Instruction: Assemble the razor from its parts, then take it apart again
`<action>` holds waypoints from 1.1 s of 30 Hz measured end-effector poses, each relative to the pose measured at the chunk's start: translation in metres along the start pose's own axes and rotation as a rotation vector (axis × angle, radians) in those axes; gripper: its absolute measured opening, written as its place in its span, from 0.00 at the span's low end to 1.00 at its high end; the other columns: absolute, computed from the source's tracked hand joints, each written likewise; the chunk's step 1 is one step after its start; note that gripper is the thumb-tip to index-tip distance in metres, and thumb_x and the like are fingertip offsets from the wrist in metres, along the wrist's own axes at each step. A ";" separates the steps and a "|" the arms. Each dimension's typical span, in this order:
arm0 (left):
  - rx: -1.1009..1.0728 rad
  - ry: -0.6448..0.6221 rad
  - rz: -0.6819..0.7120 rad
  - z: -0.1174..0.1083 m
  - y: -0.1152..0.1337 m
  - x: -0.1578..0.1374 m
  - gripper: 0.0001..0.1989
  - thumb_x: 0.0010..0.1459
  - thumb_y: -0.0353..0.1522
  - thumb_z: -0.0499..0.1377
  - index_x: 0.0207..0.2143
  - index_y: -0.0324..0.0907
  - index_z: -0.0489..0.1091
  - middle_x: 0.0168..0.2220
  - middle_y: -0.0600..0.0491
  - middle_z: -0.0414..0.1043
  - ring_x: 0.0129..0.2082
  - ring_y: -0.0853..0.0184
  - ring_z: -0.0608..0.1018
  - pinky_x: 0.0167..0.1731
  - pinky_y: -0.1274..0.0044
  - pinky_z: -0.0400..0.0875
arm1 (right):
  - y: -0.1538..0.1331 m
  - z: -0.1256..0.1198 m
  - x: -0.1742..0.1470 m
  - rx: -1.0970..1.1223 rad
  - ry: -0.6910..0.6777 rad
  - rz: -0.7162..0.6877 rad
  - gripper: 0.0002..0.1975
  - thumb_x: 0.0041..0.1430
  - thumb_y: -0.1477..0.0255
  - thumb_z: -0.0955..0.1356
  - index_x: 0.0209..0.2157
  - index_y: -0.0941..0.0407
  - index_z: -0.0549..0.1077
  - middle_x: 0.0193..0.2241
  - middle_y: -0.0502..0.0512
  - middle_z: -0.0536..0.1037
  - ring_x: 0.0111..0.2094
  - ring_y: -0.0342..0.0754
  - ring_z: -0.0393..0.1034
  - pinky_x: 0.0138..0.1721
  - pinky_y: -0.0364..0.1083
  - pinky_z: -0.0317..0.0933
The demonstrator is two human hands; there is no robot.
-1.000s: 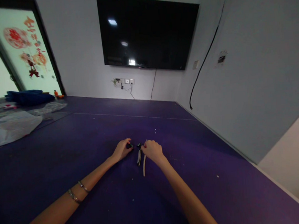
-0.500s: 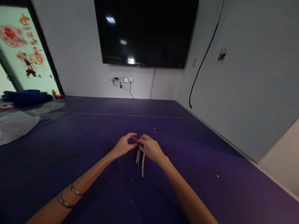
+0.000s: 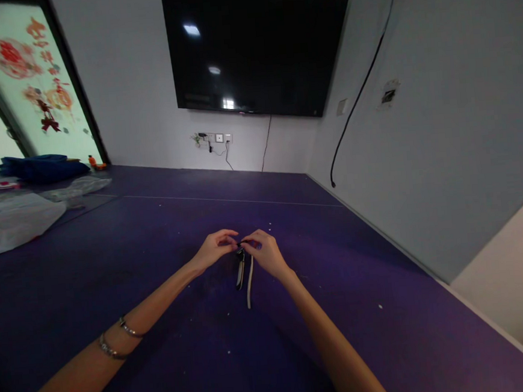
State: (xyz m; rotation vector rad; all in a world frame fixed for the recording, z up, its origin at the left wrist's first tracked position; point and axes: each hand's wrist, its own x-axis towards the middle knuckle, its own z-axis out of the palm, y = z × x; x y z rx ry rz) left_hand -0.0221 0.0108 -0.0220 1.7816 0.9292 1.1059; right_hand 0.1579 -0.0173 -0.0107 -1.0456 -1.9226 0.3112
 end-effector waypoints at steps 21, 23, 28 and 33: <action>0.009 0.017 -0.023 0.001 -0.002 0.000 0.15 0.48 0.26 0.58 0.41 0.37 0.68 0.30 0.51 0.74 0.33 0.68 0.76 0.41 0.72 0.68 | 0.011 -0.012 0.001 0.194 -0.086 0.154 0.12 0.50 0.65 0.67 0.33 0.58 0.77 0.28 0.54 0.74 0.21 0.40 0.66 0.16 0.38 0.62; 0.049 0.022 -0.003 0.002 -0.004 0.001 0.16 0.48 0.28 0.58 0.42 0.37 0.67 0.33 0.50 0.74 0.35 0.67 0.76 0.41 0.71 0.68 | 0.017 -0.016 0.002 0.166 -0.071 0.152 0.12 0.50 0.65 0.67 0.33 0.58 0.77 0.29 0.55 0.75 0.23 0.41 0.67 0.17 0.38 0.62; 0.327 0.025 0.104 0.011 -0.010 0.008 0.18 0.47 0.31 0.60 0.43 0.39 0.68 0.40 0.48 0.73 0.41 0.64 0.75 0.44 0.70 0.66 | 0.046 -0.028 0.001 0.112 0.004 0.214 0.14 0.49 0.64 0.67 0.33 0.59 0.77 0.30 0.57 0.76 0.24 0.44 0.68 0.17 0.39 0.61; 0.568 -0.121 0.155 0.033 -0.020 0.025 0.22 0.45 0.31 0.61 0.45 0.39 0.67 0.45 0.44 0.71 0.46 0.58 0.72 0.46 0.69 0.64 | 0.070 -0.028 -0.007 -0.011 -0.004 0.284 0.14 0.50 0.66 0.65 0.33 0.60 0.77 0.30 0.58 0.77 0.26 0.46 0.70 0.22 0.41 0.62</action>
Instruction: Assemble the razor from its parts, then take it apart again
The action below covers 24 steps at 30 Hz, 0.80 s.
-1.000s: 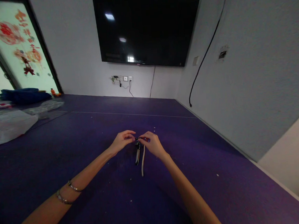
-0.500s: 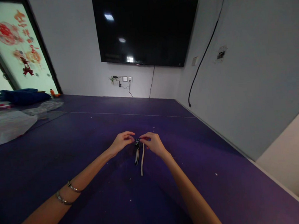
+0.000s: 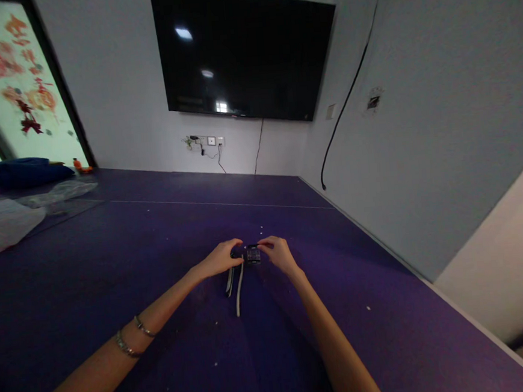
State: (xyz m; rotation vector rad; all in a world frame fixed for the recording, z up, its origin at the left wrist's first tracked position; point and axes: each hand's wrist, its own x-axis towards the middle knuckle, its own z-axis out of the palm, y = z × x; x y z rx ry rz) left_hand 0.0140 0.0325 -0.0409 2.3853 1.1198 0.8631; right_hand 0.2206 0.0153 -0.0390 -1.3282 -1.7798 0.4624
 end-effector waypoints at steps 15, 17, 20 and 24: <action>0.180 -0.158 0.044 0.032 -0.015 0.020 0.25 0.47 0.32 0.59 0.49 0.39 0.64 0.48 0.42 0.70 0.49 0.54 0.71 0.51 0.66 0.58 | 0.032 0.019 -0.005 -0.109 -0.026 -0.062 0.10 0.52 0.72 0.65 0.33 0.59 0.77 0.31 0.56 0.78 0.33 0.45 0.70 0.37 0.43 0.63; 0.185 -0.160 0.047 0.033 -0.016 0.020 0.24 0.48 0.33 0.58 0.49 0.38 0.64 0.48 0.42 0.70 0.49 0.54 0.71 0.51 0.66 0.58 | 0.032 0.020 -0.005 -0.106 -0.027 -0.056 0.09 0.53 0.72 0.65 0.33 0.59 0.77 0.31 0.56 0.78 0.32 0.45 0.70 0.37 0.43 0.62; 0.181 -0.148 0.043 0.033 -0.016 0.020 0.23 0.47 0.32 0.59 0.48 0.39 0.65 0.46 0.43 0.71 0.48 0.54 0.72 0.50 0.66 0.59 | 0.033 0.022 -0.005 -0.109 -0.037 -0.046 0.09 0.52 0.73 0.65 0.33 0.59 0.77 0.31 0.56 0.77 0.32 0.45 0.70 0.37 0.43 0.62; 0.203 -0.151 0.049 0.034 -0.015 0.019 0.23 0.47 0.32 0.59 0.48 0.39 0.65 0.46 0.43 0.71 0.48 0.54 0.72 0.50 0.65 0.59 | 0.035 0.022 -0.005 -0.093 -0.034 -0.083 0.09 0.52 0.73 0.65 0.33 0.59 0.77 0.31 0.56 0.77 0.33 0.45 0.70 0.37 0.43 0.62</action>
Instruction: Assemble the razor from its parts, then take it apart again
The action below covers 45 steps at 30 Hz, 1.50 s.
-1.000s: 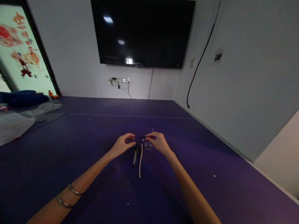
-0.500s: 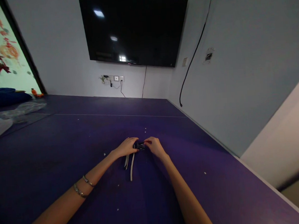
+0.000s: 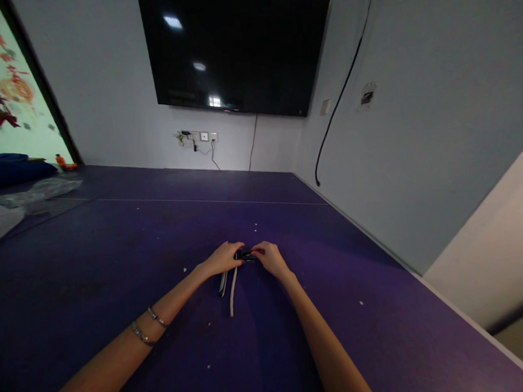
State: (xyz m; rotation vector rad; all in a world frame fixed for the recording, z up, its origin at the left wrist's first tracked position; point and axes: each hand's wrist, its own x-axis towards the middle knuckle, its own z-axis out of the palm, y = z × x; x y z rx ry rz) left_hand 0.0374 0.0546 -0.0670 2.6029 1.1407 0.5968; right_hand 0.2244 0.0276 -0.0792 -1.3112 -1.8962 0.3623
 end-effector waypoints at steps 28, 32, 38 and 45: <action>0.113 -0.050 -0.028 -0.004 0.006 -0.004 0.26 0.50 0.35 0.57 0.52 0.39 0.61 0.50 0.45 0.69 0.50 0.60 0.70 0.54 0.65 0.55 | 0.009 0.002 0.000 0.022 0.013 0.032 0.09 0.52 0.70 0.65 0.30 0.57 0.78 0.29 0.55 0.76 0.30 0.45 0.69 0.34 0.43 0.62; 0.124 -0.041 -0.012 -0.006 0.008 -0.005 0.28 0.49 0.36 0.58 0.53 0.38 0.60 0.52 0.44 0.66 0.53 0.59 0.67 0.55 0.63 0.53 | 0.015 0.004 0.001 0.095 0.076 0.094 0.12 0.53 0.67 0.65 0.32 0.58 0.77 0.30 0.56 0.77 0.29 0.46 0.69 0.31 0.44 0.63; 0.155 0.133 -0.007 -0.040 0.022 -0.003 0.21 0.51 0.34 0.57 0.49 0.40 0.64 0.49 0.47 0.69 0.50 0.61 0.69 0.54 0.65 0.54 | 0.021 0.001 -0.005 -0.059 0.200 0.061 0.12 0.55 0.66 0.63 0.33 0.56 0.76 0.31 0.56 0.77 0.33 0.48 0.69 0.38 0.46 0.62; 0.062 0.317 -0.187 -0.089 0.051 -0.013 0.11 0.52 0.31 0.56 0.39 0.42 0.69 0.35 0.52 0.73 0.37 0.67 0.74 0.38 0.76 0.67 | 0.025 0.004 -0.010 -0.432 0.236 -0.031 0.15 0.57 0.73 0.59 0.40 0.59 0.75 0.38 0.61 0.75 0.43 0.51 0.66 0.46 0.48 0.57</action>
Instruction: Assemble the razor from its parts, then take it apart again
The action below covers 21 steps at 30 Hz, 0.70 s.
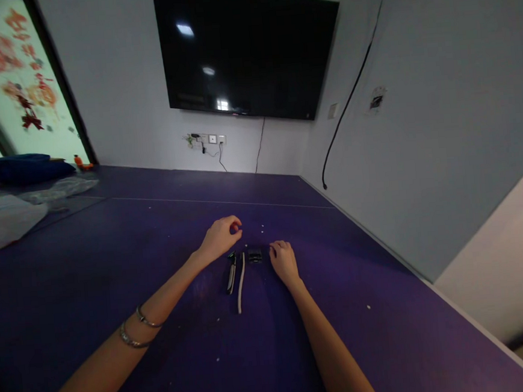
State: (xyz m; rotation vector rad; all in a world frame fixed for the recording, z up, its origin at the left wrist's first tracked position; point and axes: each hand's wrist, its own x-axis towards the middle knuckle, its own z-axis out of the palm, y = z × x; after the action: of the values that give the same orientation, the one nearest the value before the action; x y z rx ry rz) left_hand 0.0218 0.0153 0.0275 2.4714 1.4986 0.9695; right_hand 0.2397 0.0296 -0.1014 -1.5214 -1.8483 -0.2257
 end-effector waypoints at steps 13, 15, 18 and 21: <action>0.223 -0.428 -0.225 0.015 -0.019 -0.050 0.14 0.51 0.41 0.54 0.30 0.41 0.73 0.34 0.47 0.75 0.36 0.57 0.77 0.34 0.70 0.69 | -0.002 0.002 0.000 -0.110 -0.145 0.090 0.14 0.56 0.73 0.61 0.40 0.58 0.75 0.39 0.62 0.75 0.42 0.52 0.66 0.44 0.46 0.56; 0.257 -0.437 -0.228 0.024 -0.017 -0.057 0.16 0.51 0.42 0.53 0.32 0.41 0.73 0.35 0.45 0.75 0.37 0.55 0.77 0.35 0.69 0.70 | -0.003 0.001 0.000 -0.112 -0.146 0.088 0.14 0.56 0.73 0.61 0.39 0.58 0.75 0.40 0.62 0.75 0.42 0.52 0.67 0.44 0.45 0.56; 0.279 -0.462 -0.220 0.031 -0.011 -0.062 0.18 0.51 0.43 0.54 0.36 0.41 0.73 0.38 0.44 0.75 0.39 0.55 0.77 0.37 0.68 0.70 | -0.003 0.001 -0.001 -0.115 -0.157 0.086 0.14 0.56 0.74 0.61 0.40 0.58 0.75 0.40 0.61 0.75 0.42 0.51 0.67 0.44 0.45 0.56; 0.283 -0.499 -0.217 0.034 -0.006 -0.065 0.17 0.51 0.41 0.53 0.37 0.41 0.73 0.39 0.43 0.75 0.40 0.55 0.77 0.38 0.67 0.70 | -0.002 0.000 0.000 -0.114 -0.171 0.088 0.14 0.56 0.74 0.61 0.40 0.58 0.75 0.40 0.62 0.75 0.42 0.52 0.66 0.45 0.46 0.55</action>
State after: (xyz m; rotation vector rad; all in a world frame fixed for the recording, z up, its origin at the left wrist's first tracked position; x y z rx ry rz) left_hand 0.0157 -0.0270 -0.0328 2.3962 1.7507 0.0919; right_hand 0.2374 0.0288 -0.1011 -1.7433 -1.9232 -0.1665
